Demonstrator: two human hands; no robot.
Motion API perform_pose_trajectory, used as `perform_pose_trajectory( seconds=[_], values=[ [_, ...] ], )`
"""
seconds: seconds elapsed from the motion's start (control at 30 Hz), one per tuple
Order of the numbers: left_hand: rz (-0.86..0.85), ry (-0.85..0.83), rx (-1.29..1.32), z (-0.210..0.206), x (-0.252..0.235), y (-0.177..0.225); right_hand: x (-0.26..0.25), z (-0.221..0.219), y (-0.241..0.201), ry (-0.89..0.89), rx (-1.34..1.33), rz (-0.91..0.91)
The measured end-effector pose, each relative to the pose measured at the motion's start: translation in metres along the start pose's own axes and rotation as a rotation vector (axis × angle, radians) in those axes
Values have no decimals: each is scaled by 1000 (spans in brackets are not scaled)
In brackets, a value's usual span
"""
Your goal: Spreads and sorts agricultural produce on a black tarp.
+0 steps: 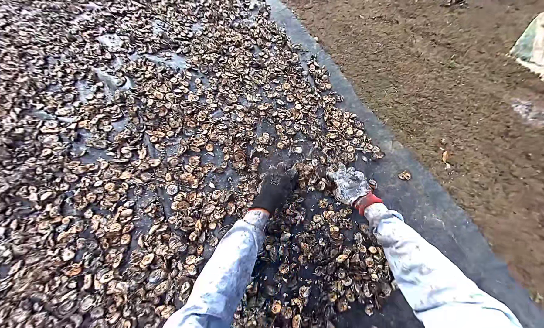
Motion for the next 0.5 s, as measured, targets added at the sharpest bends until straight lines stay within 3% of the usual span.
perform_pose_trajectory(
  seconds=[0.13, 0.2, 0.27, 0.3, 0.37, 0.47, 0.5],
  values=[
    [133, 161, 362, 48, -10, 11, 43, 30, 38, -83, -140, -127],
    [194, 206, 293, 66, -29, 17, 48, 46, 60, -50, -362, -266],
    [171, 293, 167, 73, -49, 10, 25, 43, 80, 210, -612, -241],
    [174, 292, 108, 75, -54, 8, 10, 49, 83, 237, -702, -221],
    [152, 225, 31, 68, -58, 2, -2, 58, 82, 249, -734, -195],
    [95, -51, -72, 35, -41, 16, 0, 62, 85, 178, -587, -155],
    [95, -148, -94, 21, -25, 27, 0, 50, 88, 253, -574, -92]
  ],
)
Point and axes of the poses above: each hand's wrist, its own x-axis away from the middle knuckle, its own z-axis out of the back of the hand, y = z × x, the point moved 3 cm from there along -x, towards the middle knuckle, and after that the axes turned 10 degrees about y, right-handed, at the moved point
